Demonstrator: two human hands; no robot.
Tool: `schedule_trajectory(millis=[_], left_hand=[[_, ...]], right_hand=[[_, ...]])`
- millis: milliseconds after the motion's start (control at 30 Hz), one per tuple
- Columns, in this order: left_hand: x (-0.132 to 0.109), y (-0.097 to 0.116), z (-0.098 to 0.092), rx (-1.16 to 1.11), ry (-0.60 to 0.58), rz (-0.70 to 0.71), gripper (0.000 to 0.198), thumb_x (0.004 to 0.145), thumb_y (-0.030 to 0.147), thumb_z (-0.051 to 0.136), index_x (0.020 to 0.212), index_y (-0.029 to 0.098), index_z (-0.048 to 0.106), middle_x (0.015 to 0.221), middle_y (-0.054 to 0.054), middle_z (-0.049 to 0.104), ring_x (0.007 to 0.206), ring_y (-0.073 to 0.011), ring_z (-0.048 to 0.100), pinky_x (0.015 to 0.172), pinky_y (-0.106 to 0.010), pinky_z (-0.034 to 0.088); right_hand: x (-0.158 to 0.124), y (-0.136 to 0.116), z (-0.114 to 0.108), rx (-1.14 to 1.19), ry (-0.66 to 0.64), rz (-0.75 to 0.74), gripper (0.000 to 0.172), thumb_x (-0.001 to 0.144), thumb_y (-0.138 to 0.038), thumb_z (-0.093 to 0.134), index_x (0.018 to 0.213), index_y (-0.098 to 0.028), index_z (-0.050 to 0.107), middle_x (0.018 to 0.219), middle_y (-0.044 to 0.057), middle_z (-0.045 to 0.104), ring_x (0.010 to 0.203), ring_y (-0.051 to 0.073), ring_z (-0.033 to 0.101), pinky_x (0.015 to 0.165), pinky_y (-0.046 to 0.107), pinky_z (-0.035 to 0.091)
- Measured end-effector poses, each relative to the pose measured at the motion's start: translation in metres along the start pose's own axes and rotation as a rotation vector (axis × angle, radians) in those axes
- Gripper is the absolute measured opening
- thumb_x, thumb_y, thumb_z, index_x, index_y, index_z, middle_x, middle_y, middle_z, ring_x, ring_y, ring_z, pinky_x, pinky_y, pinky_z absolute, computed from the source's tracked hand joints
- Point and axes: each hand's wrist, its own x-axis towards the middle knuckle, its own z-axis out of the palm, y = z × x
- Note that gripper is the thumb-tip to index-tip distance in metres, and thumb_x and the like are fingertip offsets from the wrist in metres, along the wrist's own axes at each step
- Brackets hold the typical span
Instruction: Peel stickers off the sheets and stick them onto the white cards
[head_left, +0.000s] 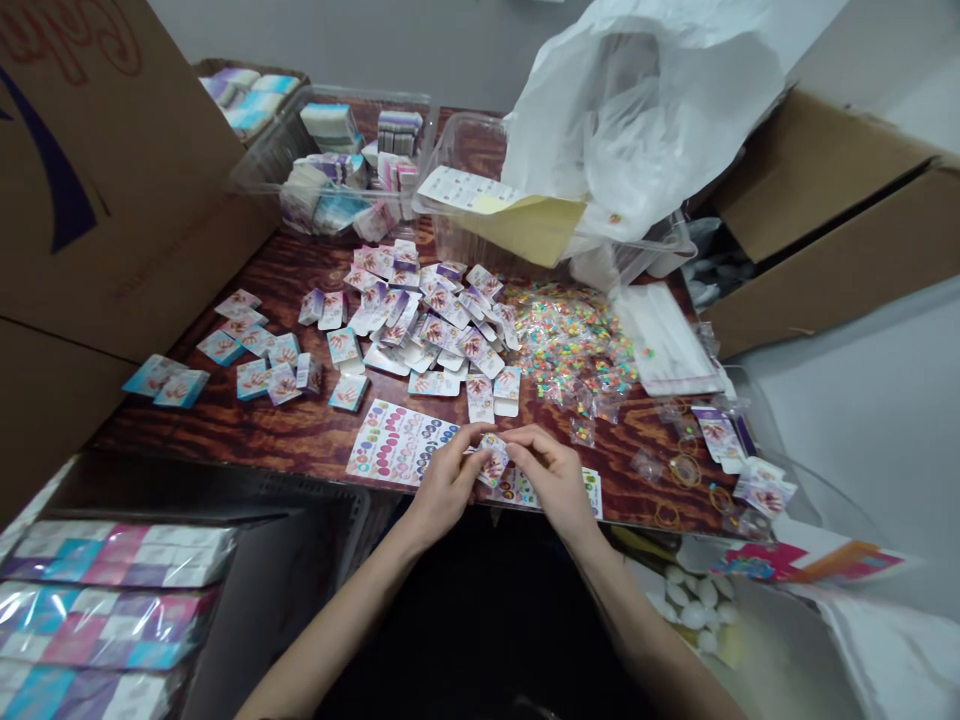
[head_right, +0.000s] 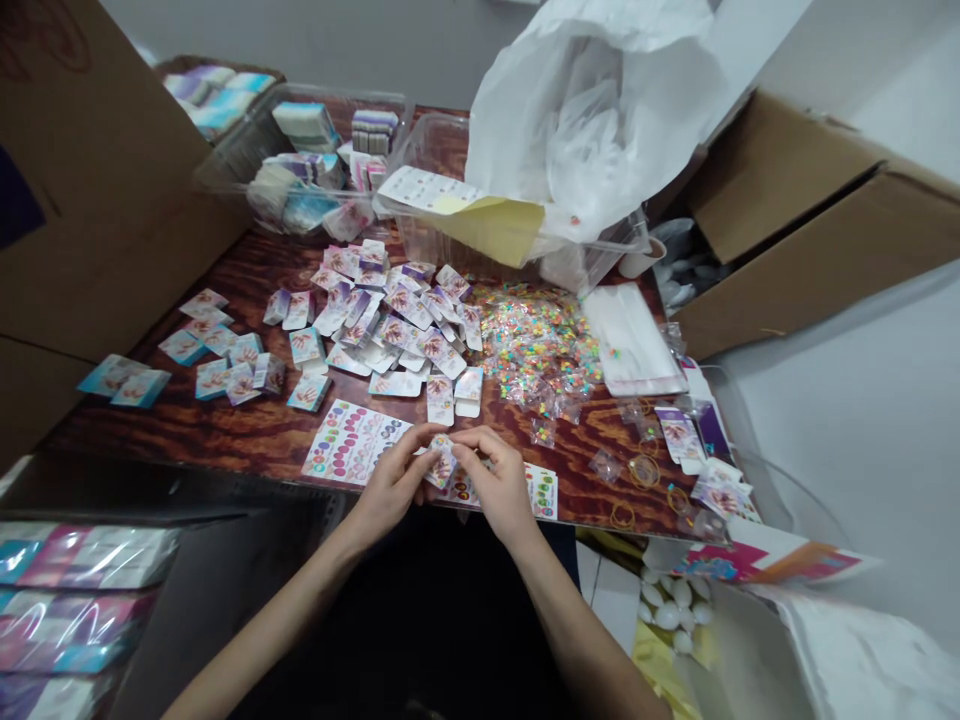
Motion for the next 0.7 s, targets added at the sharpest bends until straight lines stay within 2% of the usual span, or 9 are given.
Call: schedule_trajectory(millis=[33, 100, 200, 233, 300, 367, 433, 600, 700], left_hand=[[0.001, 0.001, -0.006, 0.021, 0.016, 0.006, 0.032, 0.094, 0.036, 0.050, 0.123, 0.022, 0.052, 0.089, -0.001, 0.060, 0.047, -0.0063, 0.054, 0.041, -0.017, 0.043], [0.004, 0.005, -0.028, 0.066, 0.138, 0.054, 0.031, 0.094, 0.037, 0.050, 0.119, 0.020, 0.054, 0.082, 0.000, 0.060, 0.051, -0.0083, 0.055, 0.045, -0.018, 0.045], [0.011, 0.013, -0.076, 0.207, 0.521, 0.234, 0.036, 0.095, 0.035, 0.049, 0.128, 0.020, 0.049, 0.091, -0.003, 0.061, 0.067, -0.0127, 0.061, 0.059, -0.023, 0.051], [0.013, 0.016, -0.091, 0.299, 0.628, 0.296, 0.040, 0.095, 0.034, 0.049, 0.133, 0.020, 0.045, 0.095, -0.005, 0.063, 0.075, -0.0148, 0.063, 0.070, -0.027, 0.053], [0.016, 0.020, -0.116, 0.512, 0.839, 0.388, 0.047, 0.094, 0.032, 0.052, 0.138, 0.019, 0.043, 0.117, -0.011, 0.061, 0.105, -0.0219, 0.061, 0.095, -0.037, 0.048], [0.017, 0.022, -0.124, 0.676, 0.960, 0.450, 0.055, 0.090, 0.030, 0.058, 0.141, 0.019, 0.041, 0.137, -0.015, 0.051, 0.129, -0.0271, 0.047, 0.111, -0.042, 0.034], [0.016, 0.024, -0.118, 0.727, 0.955, 0.490, 0.055, 0.089, 0.028, 0.060, 0.140, 0.020, 0.043, 0.142, -0.015, 0.046, 0.135, -0.0278, 0.040, 0.114, -0.043, 0.029], [0.008, 0.026, -0.079, 0.597, 0.679, 0.483, 0.025, 0.093, 0.026, 0.053, 0.114, 0.019, 0.064, 0.124, -0.010, 0.062, 0.121, -0.0233, 0.054, 0.107, -0.039, 0.040], [0.000, 0.031, -0.066, 0.499, 0.550, 0.429, 0.023, 0.093, 0.026, 0.052, 0.110, 0.018, 0.065, 0.111, -0.008, 0.067, 0.108, -0.0209, 0.062, 0.097, -0.034, 0.046]], right_hand=[[0.000, 0.000, -0.001, -0.031, -0.008, -0.017, 0.015, 0.090, -0.027, 0.058, 0.091, -0.019, 0.072, 0.096, 0.005, 0.068, 0.094, 0.021, 0.062, 0.084, 0.032, 0.045], [0.000, 0.000, -0.002, -0.153, -0.001, -0.035, 0.013, 0.090, -0.024, 0.058, 0.089, -0.019, 0.069, 0.093, 0.005, 0.066, 0.091, 0.021, 0.061, 0.082, 0.033, 0.045], [-0.003, 0.001, 0.000, -0.514, -0.059, -0.065, 0.003, 0.086, -0.020, 0.062, 0.087, -0.019, 0.065, 0.090, 0.005, 0.062, 0.089, 0.022, 0.056, 0.080, 0.035, 0.043], [-0.005, 0.002, 0.002, -0.650, -0.107, -0.085, 0.006, 0.084, -0.020, 0.065, 0.089, -0.019, 0.064, 0.092, 0.006, 0.061, 0.092, 0.024, 0.054, 0.081, 0.036, 0.043], [-0.008, 0.003, 0.008, -0.872, -0.186, -0.126, 0.017, 0.079, -0.020, 0.071, 0.094, -0.018, 0.062, 0.099, 0.009, 0.059, 0.096, 0.027, 0.051, 0.082, 0.038, 0.041], [-0.005, 0.004, 0.013, -0.992, -0.226, -0.137, 0.021, 0.077, -0.020, 0.073, 0.093, -0.017, 0.060, 0.101, 0.010, 0.058, 0.096, 0.027, 0.049, 0.081, 0.038, 0.040], [0.002, 0.005, 0.016, -1.015, -0.261, -0.105, 0.018, 0.077, -0.019, 0.072, 0.086, -0.018, 0.057, 0.097, 0.008, 0.058, 0.093, 0.024, 0.050, 0.079, 0.035, 0.039], [0.025, 0.008, 0.009, -0.825, -0.374, 0.088, 0.022, 0.074, -0.016, 0.073, 0.065, -0.018, 0.053, 0.074, 0.000, 0.059, 0.074, 0.016, 0.053, 0.068, 0.027, 0.034], [0.030, 0.008, 0.003, -0.629, -0.387, 0.192, 0.015, 0.075, -0.018, 0.071, 0.068, -0.019, 0.058, 0.064, -0.004, 0.058, 0.062, 0.013, 0.052, 0.059, 0.024, 0.031]])
